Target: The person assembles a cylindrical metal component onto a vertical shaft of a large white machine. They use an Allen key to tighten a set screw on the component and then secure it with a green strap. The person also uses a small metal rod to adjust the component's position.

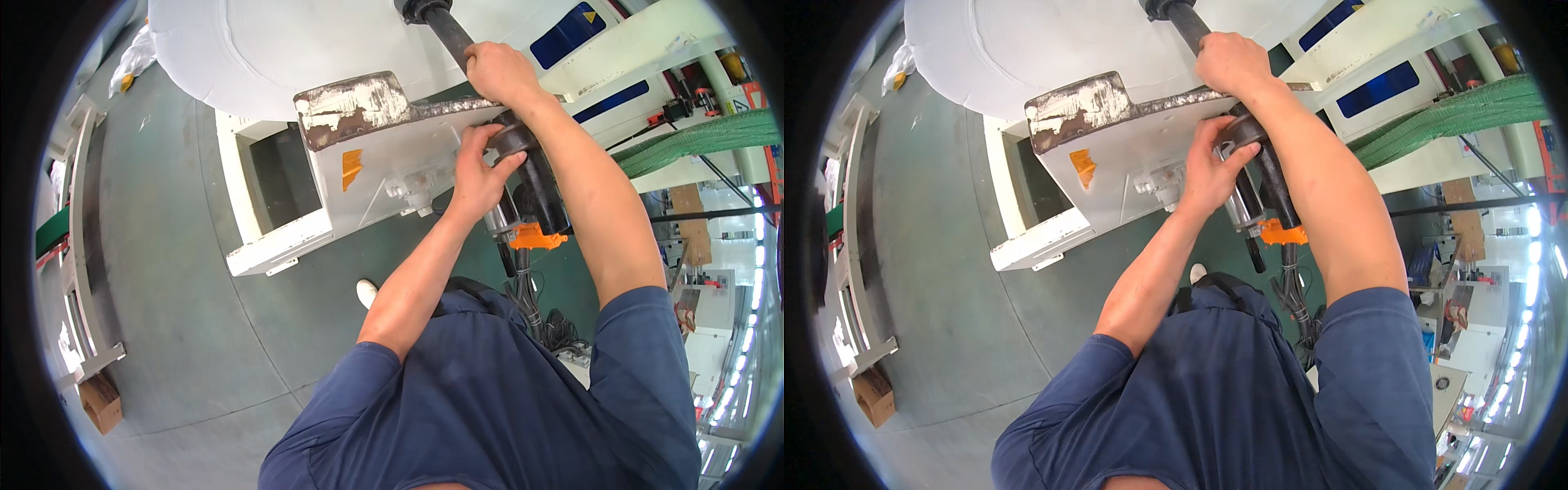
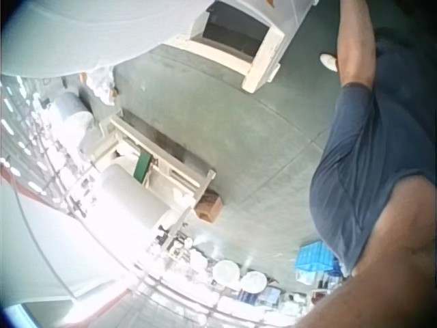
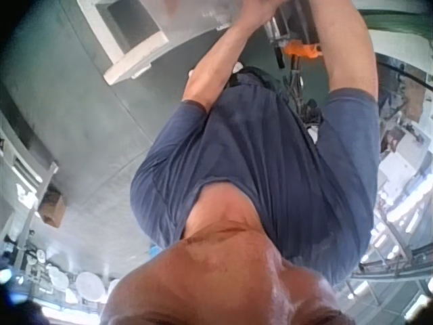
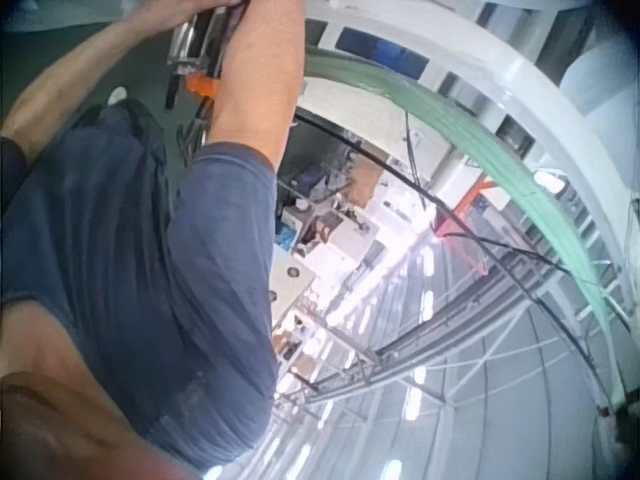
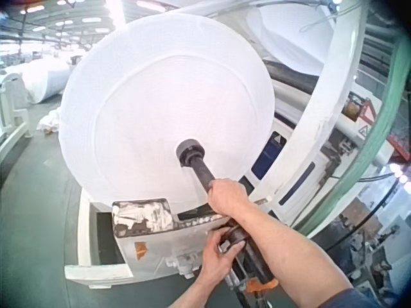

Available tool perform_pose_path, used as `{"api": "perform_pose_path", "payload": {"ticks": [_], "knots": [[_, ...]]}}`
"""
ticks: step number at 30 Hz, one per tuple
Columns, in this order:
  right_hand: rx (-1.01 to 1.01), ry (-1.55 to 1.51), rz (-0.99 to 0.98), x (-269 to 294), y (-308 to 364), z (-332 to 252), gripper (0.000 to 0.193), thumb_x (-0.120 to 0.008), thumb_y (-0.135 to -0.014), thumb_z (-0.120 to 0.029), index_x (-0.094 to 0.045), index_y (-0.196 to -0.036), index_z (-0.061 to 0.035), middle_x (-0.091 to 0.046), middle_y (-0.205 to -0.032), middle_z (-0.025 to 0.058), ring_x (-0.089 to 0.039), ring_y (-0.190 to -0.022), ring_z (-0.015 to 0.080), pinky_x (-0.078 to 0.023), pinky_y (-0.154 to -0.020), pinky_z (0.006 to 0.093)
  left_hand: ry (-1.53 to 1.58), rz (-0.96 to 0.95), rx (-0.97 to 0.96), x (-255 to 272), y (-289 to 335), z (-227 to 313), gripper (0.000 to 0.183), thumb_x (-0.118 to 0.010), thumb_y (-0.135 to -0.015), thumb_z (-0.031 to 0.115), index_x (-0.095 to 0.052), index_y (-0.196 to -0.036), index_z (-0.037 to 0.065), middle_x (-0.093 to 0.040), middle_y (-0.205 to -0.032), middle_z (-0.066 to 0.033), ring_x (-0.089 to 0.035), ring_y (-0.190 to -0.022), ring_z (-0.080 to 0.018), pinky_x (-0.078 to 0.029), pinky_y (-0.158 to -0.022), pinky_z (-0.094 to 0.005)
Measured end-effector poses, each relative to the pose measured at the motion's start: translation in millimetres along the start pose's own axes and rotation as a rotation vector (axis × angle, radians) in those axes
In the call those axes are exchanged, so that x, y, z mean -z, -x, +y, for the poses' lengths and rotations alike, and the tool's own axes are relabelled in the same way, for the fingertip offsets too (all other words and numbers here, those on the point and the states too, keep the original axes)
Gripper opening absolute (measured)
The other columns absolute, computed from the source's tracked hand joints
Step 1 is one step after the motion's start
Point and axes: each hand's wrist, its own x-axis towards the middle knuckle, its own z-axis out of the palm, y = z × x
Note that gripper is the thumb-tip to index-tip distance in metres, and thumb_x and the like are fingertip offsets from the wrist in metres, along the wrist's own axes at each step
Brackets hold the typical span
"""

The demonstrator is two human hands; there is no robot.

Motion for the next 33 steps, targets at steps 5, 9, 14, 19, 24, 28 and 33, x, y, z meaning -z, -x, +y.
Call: {"api": "perform_pose_path", "payload": {"ticks": [5,9,14,19,24,28,33], "knots": [[0.004,0.006,0.029,-4.5,-2.1,5.3,0.036,-0.051,-0.087,-0.024,-0.069,-0.117,-0.0127,-0.072,-0.106,0.0179,-0.067,-0.102,0.0372,-0.053,-0.089,0.0479,0.040,0.001,0.045,-5.2,-1.0,-5.8,0.052,-0.082,-0.078,0.010,-0.058,-0.123,-0.001,-0.059,-0.114,-0.0103,-0.060,-0.111,-0.0233,-0.047,-0.098,-0.0372],[0.039,-0.087,-0.018,6.8,5.2,4.4,0.054,-0.056,-0.090,-0.045,-0.061,-0.132,-0.0119,-0.072,-0.107,0.0168,-0.068,-0.102,0.0344,-0.052,-0.089,0.0458,-0.081,-0.046,0.026,3.3,-7.9,-0.6,0.054,-0.082,-0.080,0.013,-0.057,-0.125,-0.002,-0.063,-0.114,-0.0114,-0.061,-0.110,-0.0232,-0.047,-0.098,-0.0372],[0.148,-0.490,0.155,46.9,55.5,-10.8,0.060,-0.056,-0.093,-0.051,-0.060,-0.131,-0.0035,-0.071,-0.094,0.0134,-0.070,-0.088,0.0290,-0.053,-0.080,0.0401,-0.226,-0.086,0.031,14.5,-4.9,15.6,0.051,-0.077,-0.083,0.018,-0.058,-0.127,-0.001,-0.063,-0.120,-0.0167,-0.061,-0.115,-0.0306,-0.048,-0.097,-0.0394],[0.644,-0.695,0.488,46.9,225.0,10.7,0.011,-0.065,-0.084,-0.010,-0.067,-0.091,-0.0018,-0.062,-0.074,0.0117,-0.061,-0.064,0.0314,-0.050,-0.060,0.0376,-0.573,0.014,-0.240,42.4,-3.1,74.7,0.042,-0.070,-0.089,0.016,-0.059,-0.127,0.003,-0.065,-0.119,-0.0172,-0.064,-0.109,-0.0324,-0.051,-0.092,-0.0412],[-0.105,-0.814,0.054,-41.4,325.3,88.2,0.008,-0.066,-0.088,-0.008,-0.066,-0.092,-0.0016,-0.066,-0.078,0.0113,-0.065,-0.066,0.0273,-0.052,-0.061,0.0364,-1.044,-0.067,-0.471,23.9,-48.4,119.9,0.038,-0.067,-0.091,0.019,-0.060,-0.126,0.007,-0.065,-0.118,-0.0156,-0.064,-0.102,-0.0349,-0.053,-0.084,-0.0415],[-0.136,-0.852,0.025,-82.6,342.3,98.2,0.014,-0.065,-0.091,-0.013,-0.066,-0.099,-0.0005,-0.068,-0.087,0.0126,-0.068,-0.074,0.0267,-0.053,-0.068,0.0358,-1.484,-0.247,-0.447,-0.5,-82.4,126.3,0.031,-0.059,-0.096,0.034,-0.071,-0.100,0.006,-0.072,-0.091,-0.0107,-0.067,-0.093,-0.0326,-0.051,-0.082,-0.0426],[-0.134,-0.757,0.031,-115.1,337.5,97.9,0.034,-0.063,-0.092,-0.023,-0.060,-0.118,0.0001,-0.068,-0.097,0.0178,-0.067,-0.087,0.0381,-0.053,-0.080,0.0446,-1.152,-0.132,0.033,-31.3,-113.1,97.1,0.054,-0.043,-0.101,0.047,-0.071,-0.081,0.005,-0.070,-0.077,-0.0151,-0.067,-0.081,-0.0370,-0.051,-0.078,-0.0448]]}}
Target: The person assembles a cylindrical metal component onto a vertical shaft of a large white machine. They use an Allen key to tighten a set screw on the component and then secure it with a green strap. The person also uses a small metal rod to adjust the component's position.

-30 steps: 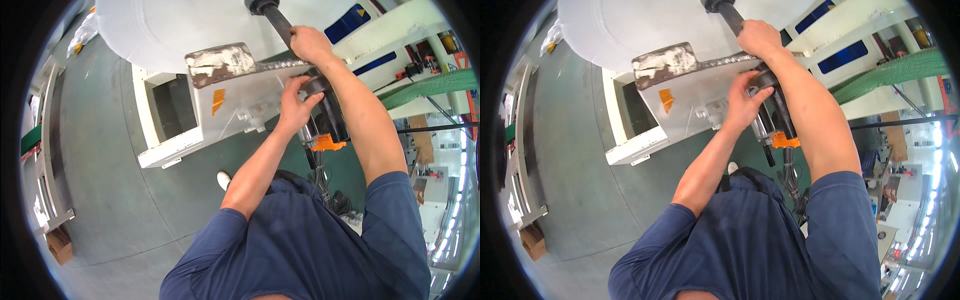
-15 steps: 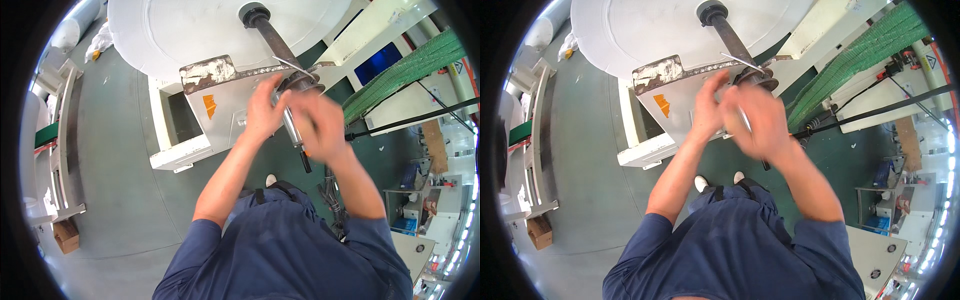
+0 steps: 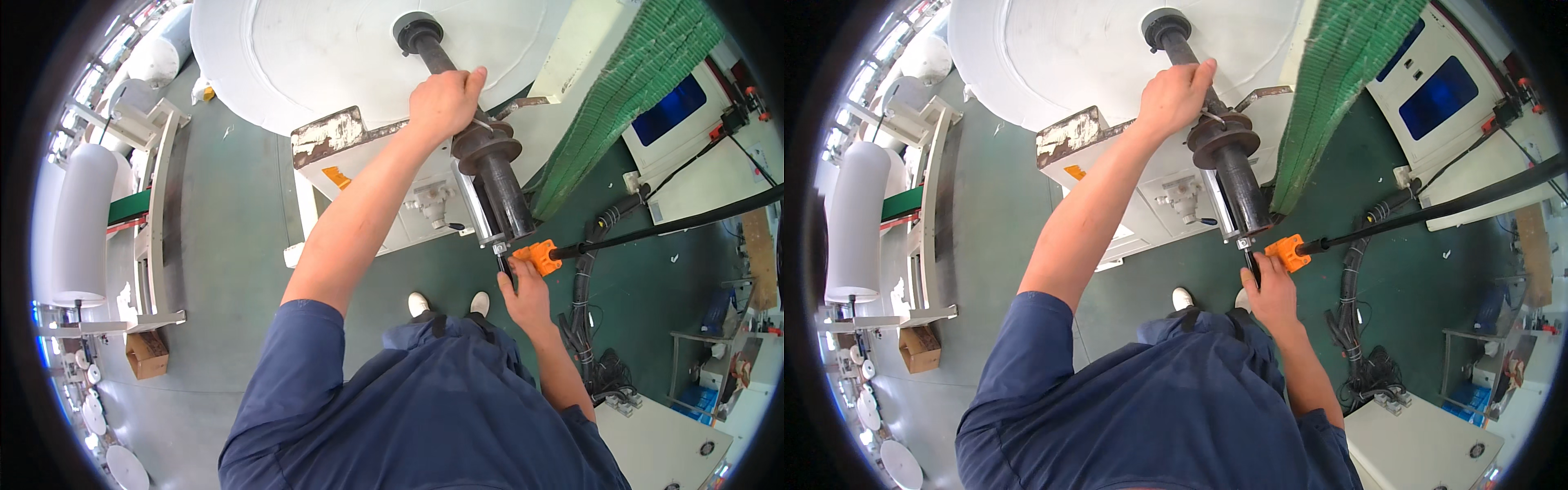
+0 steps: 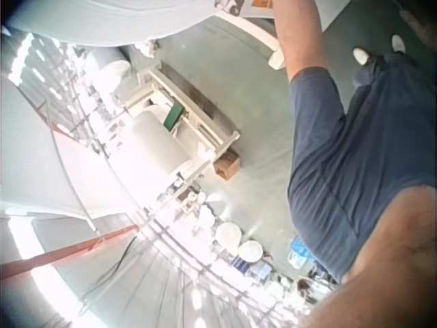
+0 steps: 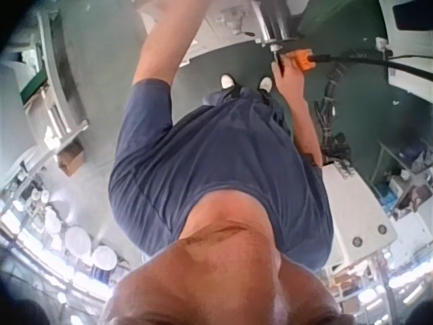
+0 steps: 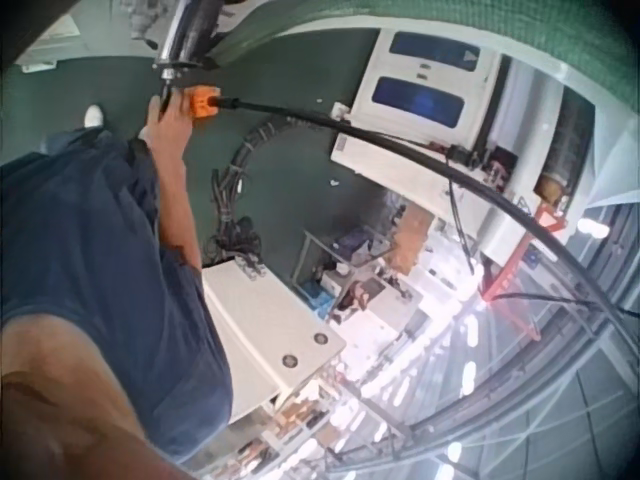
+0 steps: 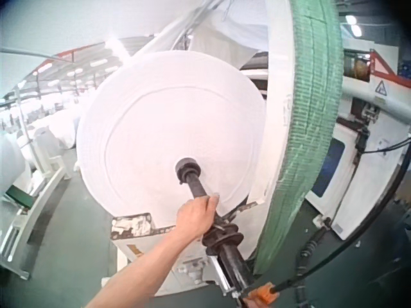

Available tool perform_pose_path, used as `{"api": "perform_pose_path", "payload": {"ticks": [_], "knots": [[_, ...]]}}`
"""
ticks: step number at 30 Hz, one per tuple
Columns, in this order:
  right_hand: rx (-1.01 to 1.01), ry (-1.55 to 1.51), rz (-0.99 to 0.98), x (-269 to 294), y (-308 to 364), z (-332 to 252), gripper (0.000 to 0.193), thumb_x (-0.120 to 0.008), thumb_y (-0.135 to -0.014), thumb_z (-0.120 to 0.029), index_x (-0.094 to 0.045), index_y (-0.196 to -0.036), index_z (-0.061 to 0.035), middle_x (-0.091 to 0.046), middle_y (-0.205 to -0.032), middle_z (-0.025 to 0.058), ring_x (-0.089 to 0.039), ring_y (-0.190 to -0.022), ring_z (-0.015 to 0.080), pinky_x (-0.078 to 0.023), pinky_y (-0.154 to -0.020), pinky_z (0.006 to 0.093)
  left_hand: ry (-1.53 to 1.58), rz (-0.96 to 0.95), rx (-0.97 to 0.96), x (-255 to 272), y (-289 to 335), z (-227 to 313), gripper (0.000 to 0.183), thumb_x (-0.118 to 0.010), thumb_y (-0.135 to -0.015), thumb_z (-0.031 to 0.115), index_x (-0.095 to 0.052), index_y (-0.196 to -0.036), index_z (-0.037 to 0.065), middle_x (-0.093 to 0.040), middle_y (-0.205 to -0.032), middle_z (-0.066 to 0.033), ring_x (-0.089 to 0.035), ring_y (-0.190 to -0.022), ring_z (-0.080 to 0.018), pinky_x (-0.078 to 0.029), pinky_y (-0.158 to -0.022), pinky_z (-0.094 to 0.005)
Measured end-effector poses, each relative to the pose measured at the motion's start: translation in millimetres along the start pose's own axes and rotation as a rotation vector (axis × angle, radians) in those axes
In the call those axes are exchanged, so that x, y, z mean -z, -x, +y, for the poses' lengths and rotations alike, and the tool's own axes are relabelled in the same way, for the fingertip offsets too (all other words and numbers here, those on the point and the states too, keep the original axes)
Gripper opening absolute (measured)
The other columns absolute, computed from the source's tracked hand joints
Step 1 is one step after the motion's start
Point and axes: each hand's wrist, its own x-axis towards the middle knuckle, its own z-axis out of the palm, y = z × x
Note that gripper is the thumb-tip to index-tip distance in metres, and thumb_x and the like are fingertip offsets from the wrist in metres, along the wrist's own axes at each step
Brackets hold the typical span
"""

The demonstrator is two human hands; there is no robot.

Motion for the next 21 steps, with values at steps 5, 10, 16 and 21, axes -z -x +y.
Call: {"api": "perform_pose_path", "payload": {"ticks": [5,10,16,21], "knots": [[-0.189,-0.070,-0.207,-15.7,-22.7,19.2,0.047,-0.062,-0.092,-0.033,-0.055,-0.122,0.0023,-0.067,-0.097,0.0243,-0.065,-0.092,0.0439,-0.051,-0.084,0.0491,0.092,0.144,0.132,-10.2,-19.8,-4.4,0.055,-0.041,-0.100,0.049,-0.072,-0.086,0.006,-0.068,-0.072,-0.0092,-0.066,-0.075,-0.0275,-0.050,-0.073,-0.0385],[-0.422,-0.283,-0.407,-29.4,-50.0,25.2,0.044,-0.061,-0.093,-0.034,-0.057,-0.111,0.0049,-0.067,-0.087,0.0268,-0.065,-0.088,0.0456,-0.051,-0.079,0.0510,0.615,0.008,0.441,-12.3,-50.2,-28.3,0.050,-0.041,-0.101,0.043,-0.064,-0.085,0.002,-0.054,-0.059,-0.0057,-0.054,-0.062,-0.0188,-0.049,-0.059,-0.0349],[-0.193,-0.210,-0.337,-70.9,-38.9,54.5,0.045,-0.058,-0.095,-0.037,-0.063,-0.085,0.0058,-0.061,-0.072,0.0266,-0.065,-0.069,0.0380,-0.047,-0.064,0.0464,1.075,0.176,0.660,-20.3,-59.3,-20.3,0.040,-0.044,-0.100,0.034,-0.057,-0.079,0.003,-0.044,-0.061,-0.0020,-0.041,-0.049,-0.0158,-0.034,-0.044,-0.0315],[-0.009,-0.391,-0.209,-75.8,-30.9,56.1,0.029,-0.060,-0.096,-0.027,-0.063,-0.109,-0.0016,-0.067,-0.091,0.0211,-0.064,-0.076,0.0386,-0.048,-0.070,0.0473,0.974,0.248,0.614,-22.9,-62.3,-20.8,0.038,-0.052,-0.096,0.031,-0.057,-0.073,0.002,-0.043,-0.059,-0.0031,-0.038,-0.053,-0.0167,-0.031,-0.049,-0.0353]]}}
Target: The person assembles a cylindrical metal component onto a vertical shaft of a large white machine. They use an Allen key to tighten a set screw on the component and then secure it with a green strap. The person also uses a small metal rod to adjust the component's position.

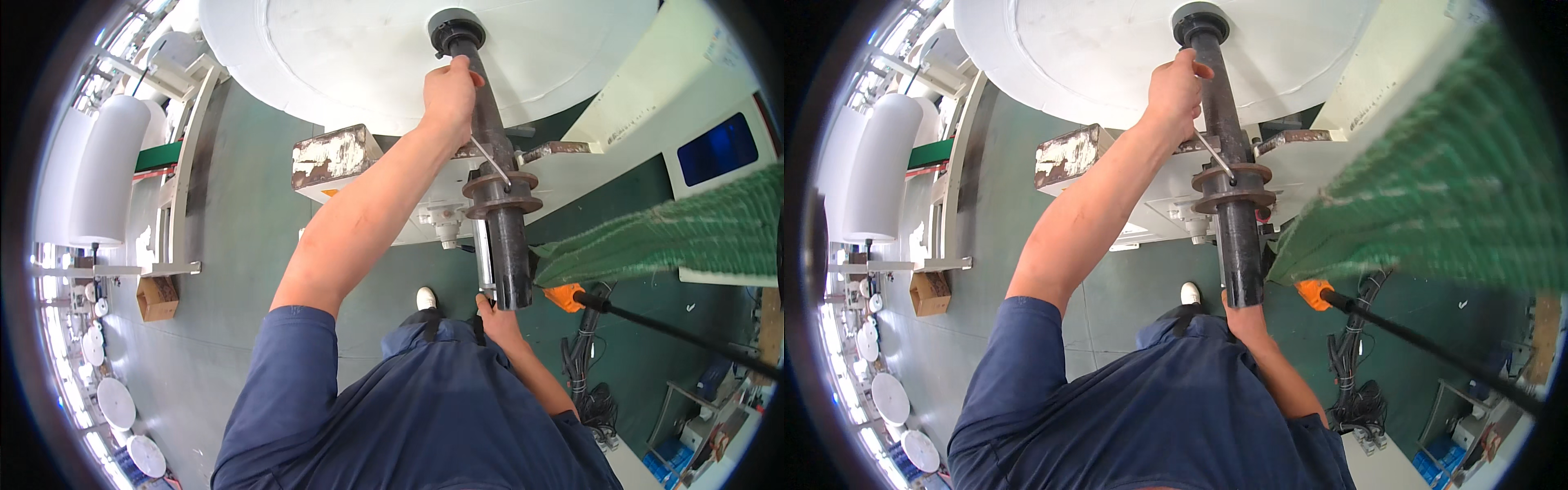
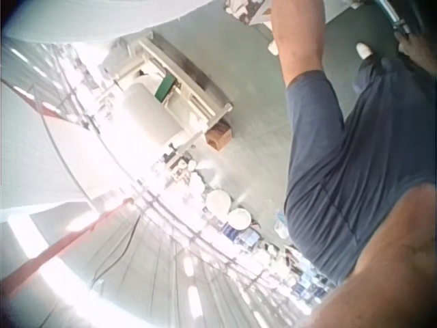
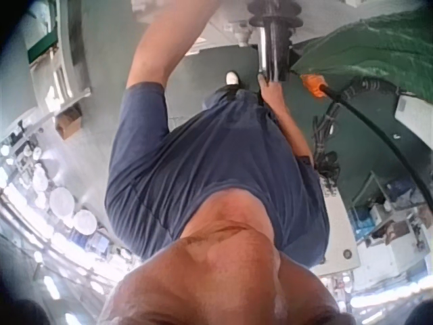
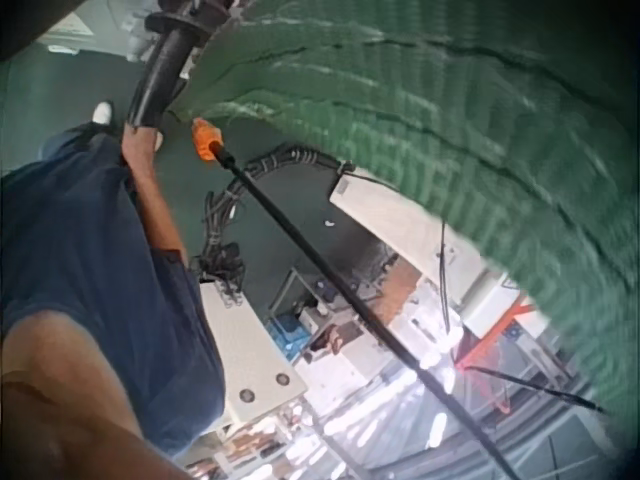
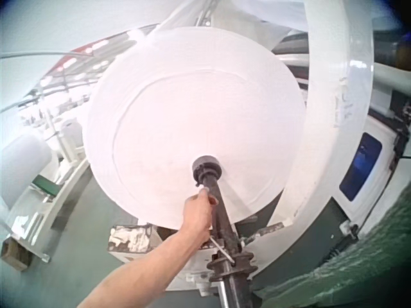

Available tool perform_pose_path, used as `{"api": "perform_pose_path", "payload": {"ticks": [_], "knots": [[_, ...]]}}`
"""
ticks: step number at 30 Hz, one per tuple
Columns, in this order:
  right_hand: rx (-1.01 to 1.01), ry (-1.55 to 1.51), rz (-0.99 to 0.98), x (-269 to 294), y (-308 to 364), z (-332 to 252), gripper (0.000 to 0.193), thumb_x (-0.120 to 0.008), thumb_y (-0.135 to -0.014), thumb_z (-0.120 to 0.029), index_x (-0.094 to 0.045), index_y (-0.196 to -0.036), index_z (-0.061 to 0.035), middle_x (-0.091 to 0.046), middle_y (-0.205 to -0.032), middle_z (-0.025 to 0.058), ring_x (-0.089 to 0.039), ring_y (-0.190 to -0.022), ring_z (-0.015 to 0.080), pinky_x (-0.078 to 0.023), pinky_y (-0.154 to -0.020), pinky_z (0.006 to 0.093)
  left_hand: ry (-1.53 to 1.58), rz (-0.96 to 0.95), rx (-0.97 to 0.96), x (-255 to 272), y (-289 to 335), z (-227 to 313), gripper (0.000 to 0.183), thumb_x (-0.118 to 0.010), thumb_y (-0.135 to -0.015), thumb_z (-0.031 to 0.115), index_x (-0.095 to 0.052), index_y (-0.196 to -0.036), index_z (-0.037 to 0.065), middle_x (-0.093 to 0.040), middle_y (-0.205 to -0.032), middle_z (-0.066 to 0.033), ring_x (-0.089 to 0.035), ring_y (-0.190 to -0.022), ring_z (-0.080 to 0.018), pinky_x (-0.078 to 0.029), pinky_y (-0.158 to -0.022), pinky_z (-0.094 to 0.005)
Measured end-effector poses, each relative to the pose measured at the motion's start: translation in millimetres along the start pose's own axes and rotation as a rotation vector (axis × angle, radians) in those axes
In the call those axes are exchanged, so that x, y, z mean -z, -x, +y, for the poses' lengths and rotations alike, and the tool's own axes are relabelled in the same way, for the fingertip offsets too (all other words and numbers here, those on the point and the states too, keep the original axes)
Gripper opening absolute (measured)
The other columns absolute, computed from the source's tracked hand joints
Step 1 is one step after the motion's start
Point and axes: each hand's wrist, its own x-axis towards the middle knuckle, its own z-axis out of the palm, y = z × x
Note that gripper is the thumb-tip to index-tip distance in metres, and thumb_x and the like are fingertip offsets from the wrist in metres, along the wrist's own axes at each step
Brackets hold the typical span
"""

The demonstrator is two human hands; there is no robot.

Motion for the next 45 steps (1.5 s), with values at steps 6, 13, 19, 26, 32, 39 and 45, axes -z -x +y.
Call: {"api": "perform_pose_path", "payload": {"ticks": [6,13,19,26,32,39,45], "knots": [[0.048,0.176,-0.095,-0.6,2.6,18.6,0.030,-0.063,-0.089,-0.019,-0.062,-0.115,-0.0041,-0.061,-0.077,0.0150,-0.060,-0.058,0.0303,-0.050,-0.055,0.0429,-0.156,0.016,-0.103,-3.6,8.4,5.0,0.038,-0.052,-0.093,0.028,-0.061,-0.070,-0.002,-0.059,-0.065,-0.0101,-0.054,-0.060,-0.0211,-0.042,-0.057,-0.0388],[-0.556,-0.323,-0.095,8.2,0.4,-34.5,0.023,-0.064,-0.093,-0.021,-0.057,-0.092,0.0007,-0.052,-0.059,0.0015,-0.048,-0.039,0.0098,-0.036,-0.036,0.0263,-1.320,-0.453,-1.147,29.1,39.6,-2.9,0.053,-0.047,-0.098,0.053,-0.070,-0.070,0.015,-0.068,-0.067,-0.0083,-0.066,-0.067,-0.0331,-0.051,-0.062,-0.0440],[-0.621,-0.607,-0.153,5.6,6.0,-96.4,0.032,-0.067,-0.093,-0.022,-0.047,-0.070,-0.0086,-0.047,-0.055,-0.0006,-0.040,-0.036,0.0099,-0.031,-0.034,0.0287,-1.362,-0.648,-1.027,29.2,45.6,14.9,0.062,-0.042,-0.098,0.061,-0.071,-0.071,0.013,-0.067,-0.066,-0.0117,-0.066,-0.069,-0.0342,-0.052,-0.066,-0.0435],[-0.289,0.063,0.103,60.2,4.3,-36.1,0.025,-0.067,-0.089,-0.020,-0.057,-0.098,0.0021,-0.065,-0.072,0.0134,-0.064,-0.064,0.0303,-0.051,-0.060,0.0412,-0.376,-0.401,-0.701,54.9,78.1,41.0,0.076,-0.029,-0.100,0.063,-0.063,-0.072,0.002,-0.056,-0.061,-0.0077,-0.053,-0.060,-0.0200,-0.042,-0.058,-0.0356],[-0.332,0.199,0.058,-15.8,2.4,-15.1,0.030,-0.063,-0.088,-0.024,-0.061,-0.101,0.0025,-0.069,-0.082,0.0233,-0.068,-0.077,0.0427,-0.052,-0.072,0.0494,-0.310,-0.519,-0.367,116.2,133.5,-30.2,0.101,-0.005,-0.082,0.092,-0.058,-0.077,0.006,-0.028,-0.055,0.0076,-0.024,-0.051,-0.0066,-0.017,-0.049,-0.0267],[-0.382,-0.036,0.030,70.2,0.4,-80.2,0.016,-0.067,-0.087,-0.013,-0.058,-0.087,-0.0003,-0.055,-0.061,0.0049,-0.052,-0.052,0.0126,-0.043,-0.049,0.0321,-0.008,-0.379,0.146,220.7,177.5,-155.4,0.093,-0.018,-0.088,0.085,-0.063,-0.088,0.003,-0.030,-0.056,0.0071,-0.024,-0.050,-0.0064,-0.020,-0.047,-0.0254],[-0.573,-0.232,-0.117,-12.4,8.4,-28.3,0.010,-0.063,-0.090,-0.014,-0.061,-0.087,-0.0042,-0.046,-0.051,-0.0022,-0.041,-0.037,0.0100,-0.030,-0.037,0.0283,-0.303,-0.262,0.345,236.2,208.0,-192.2,0.033,-0.062,-0.099,0.033,-0.068,-0.087,0.002,-0.050,-0.063,0.0056,-0.040,-0.058,-0.0061,-0.033,-0.053,-0.0258]]}}
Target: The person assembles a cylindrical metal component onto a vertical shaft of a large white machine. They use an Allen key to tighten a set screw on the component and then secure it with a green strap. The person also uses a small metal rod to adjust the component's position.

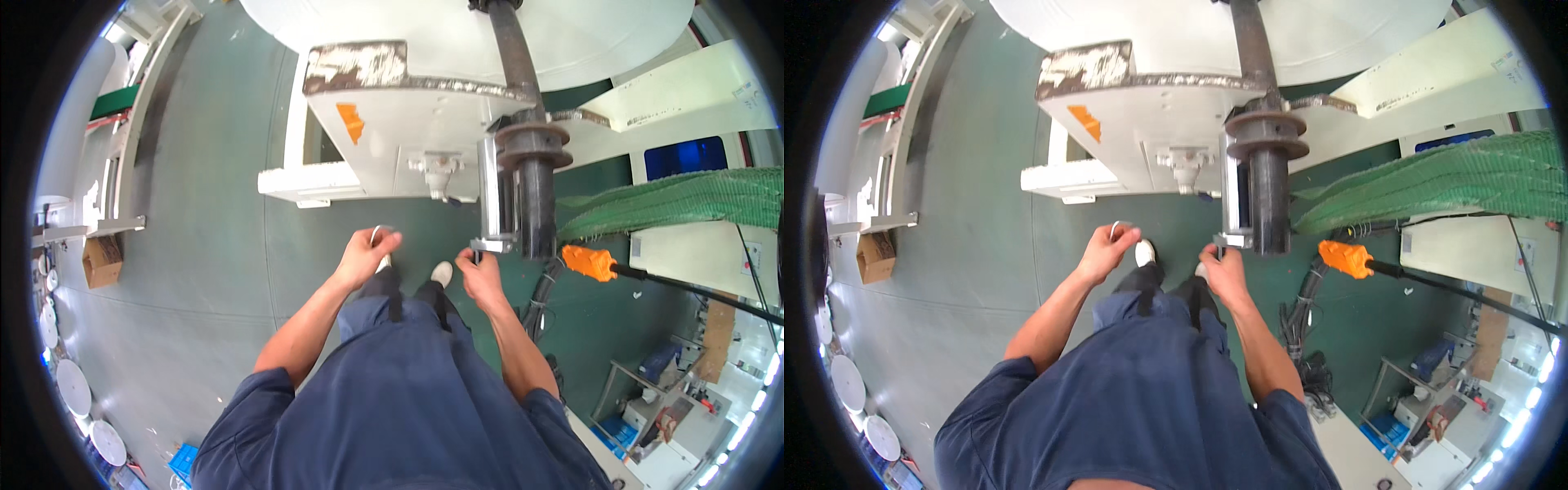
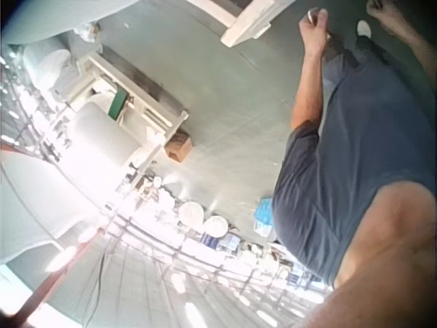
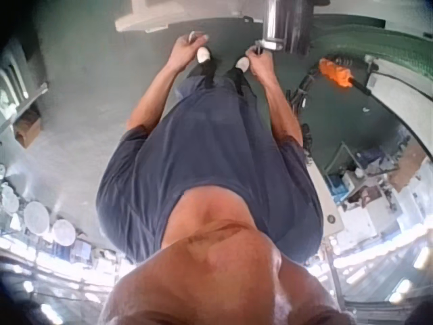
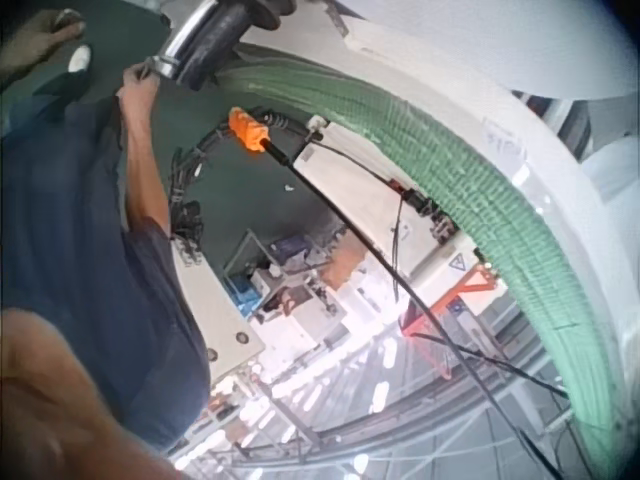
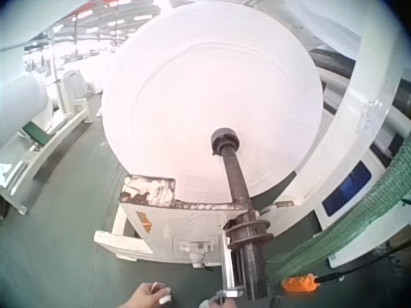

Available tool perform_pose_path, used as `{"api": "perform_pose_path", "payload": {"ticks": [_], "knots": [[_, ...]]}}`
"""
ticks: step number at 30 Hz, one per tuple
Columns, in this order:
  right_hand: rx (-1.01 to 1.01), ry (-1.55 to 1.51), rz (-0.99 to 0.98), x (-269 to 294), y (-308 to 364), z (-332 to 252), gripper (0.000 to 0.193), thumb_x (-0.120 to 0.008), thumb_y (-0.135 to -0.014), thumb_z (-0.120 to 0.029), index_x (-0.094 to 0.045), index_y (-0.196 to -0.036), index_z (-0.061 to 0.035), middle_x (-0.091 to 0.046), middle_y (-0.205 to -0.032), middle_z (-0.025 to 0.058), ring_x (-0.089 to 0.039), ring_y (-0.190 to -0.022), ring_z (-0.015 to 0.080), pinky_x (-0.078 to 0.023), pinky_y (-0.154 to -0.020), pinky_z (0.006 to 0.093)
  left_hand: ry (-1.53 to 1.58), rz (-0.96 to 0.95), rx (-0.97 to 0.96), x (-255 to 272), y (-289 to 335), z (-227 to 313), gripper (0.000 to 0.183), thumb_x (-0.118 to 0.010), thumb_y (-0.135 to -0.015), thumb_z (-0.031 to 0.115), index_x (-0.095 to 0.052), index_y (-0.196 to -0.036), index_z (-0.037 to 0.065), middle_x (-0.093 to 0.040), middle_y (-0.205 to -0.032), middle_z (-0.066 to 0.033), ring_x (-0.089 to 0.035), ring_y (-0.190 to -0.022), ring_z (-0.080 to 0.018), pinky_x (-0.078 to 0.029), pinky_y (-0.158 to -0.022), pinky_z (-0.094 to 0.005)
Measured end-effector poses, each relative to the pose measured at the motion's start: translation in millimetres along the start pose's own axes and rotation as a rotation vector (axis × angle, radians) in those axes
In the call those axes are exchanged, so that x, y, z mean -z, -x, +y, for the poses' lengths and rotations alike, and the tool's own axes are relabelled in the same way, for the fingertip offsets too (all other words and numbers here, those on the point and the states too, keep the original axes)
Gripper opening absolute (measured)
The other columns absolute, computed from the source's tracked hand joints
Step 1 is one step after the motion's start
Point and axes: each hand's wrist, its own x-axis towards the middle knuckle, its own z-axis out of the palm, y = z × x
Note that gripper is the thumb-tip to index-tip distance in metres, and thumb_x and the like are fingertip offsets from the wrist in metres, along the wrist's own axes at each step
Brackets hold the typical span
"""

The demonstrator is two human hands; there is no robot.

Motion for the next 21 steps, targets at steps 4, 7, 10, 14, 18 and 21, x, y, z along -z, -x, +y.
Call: {"api": "perform_pose_path", "payload": {"ticks": [4,7,10,14,18,21], "knots": [[-0.042,0.021,-0.052,28.0,53.5,-89.7,0.007,-0.061,-0.089,-0.009,-0.060,-0.093,-0.0029,-0.048,-0.057,-0.0018,-0.040,-0.040,0.0072,-0.030,-0.037,0.0264,0.131,-0.065,0.089,-6.0,-10.2,-37.4,0.032,-0.052,-0.104,0.032,-0.069,-0.094,0.007,-0.042,-0.058,0.0089,-0.031,-0.045,-0.0028,-0.022,-0.041,-0.0239],[0.371,0.287,0.209,68.7,29.5,-51.7,0.012,-0.060,-0.087,-0.008,-0.061,-0.098,-0.0023,-0.051,-0.062,-0.0006,-0.043,-0.042,0.0081,-0.031,-0.040,0.0267,-0.034,0.005,0.018,4.5,-9.3,-46.9,0.032,-0.051,-0.103,0.031,-0.070,-0.097,0.006,-0.040,-0.058,0.0088,-0.032,-0.050,-0.0052,-0.027,-0.046,-0.0274],[0.372,0.451,0.281,66.7,-6.4,13.3,0.021,-0.061,-0.084,-0.007,-0.060,-0.105,-0.0019,-0.053,-0.064,-0.0004,-0.044,-0.043,0.0092,-0.032,-0.042,0.0275,-0.051,0.089,0.072,31.7,7.5,-37.9,0.034,-0.051,-0.102,0.031,-0.070,-0.098,0.003,-0.049,-0.066,0.0035,-0.042,-0.060,-0.0077,-0.035,-0.056,-0.0287],[-0.041,0.198,0.105,45.7,-1.2,3.2,0.029,-0.066,-0.079,-0.007,-0.058,-0.106,-0.0036,-0.050,-0.064,-0.0025,-0.040,-0.042,0.0069,-0.028,-0.039,0.0258,-0.025,0.190,0.164,60.6,21.3,-61.9,0.036,-0.051,-0.102,0.032,-0.070,-0.108,0.002,-0.064,-0.079,-0.0032,-0.056,-0.071,-0.0101,-0.046,-0.064,-0.0293],[-0.137,0.067,0.004,35.0,2.4,-36.1,0.032,-0.075,-0.077,-0.007,-0.056,-0.103,-0.0030,-0.045,-0.060,-0.0038,-0.036,-0.040,0.0055,-0.025,-0.036,0.0240,-0.092,0.093,0.117,13.5,-2.6,-71.1,0.038,-0.051,-0.103,0.033,-0.066,-0.119,0.001,-0.067,-0.084,-0.0065,-0.059,-0.072,-0.0130,-0.050,-0.069,-0.0326],[-0.135,0.058,0.014,33.1,1.6,-29.2,0.031,-0.077,-0.079,-0.010,-0.057,-0.101,-0.0025,-0.044,-0.057,-0.0032,-0.034,-0.037,0.0064,-0.025,-0.035,0.0249,0.028,0.010,-0.010,-34.6,-24.2,-71.7,0.031,-0.046,-0.107,0.029,-0.063,-0.120,0.006,-0.055,-0.070,0.0019,-0.051,-0.060,-0.0083,-0.043,-0.053,-0.0273]]}}
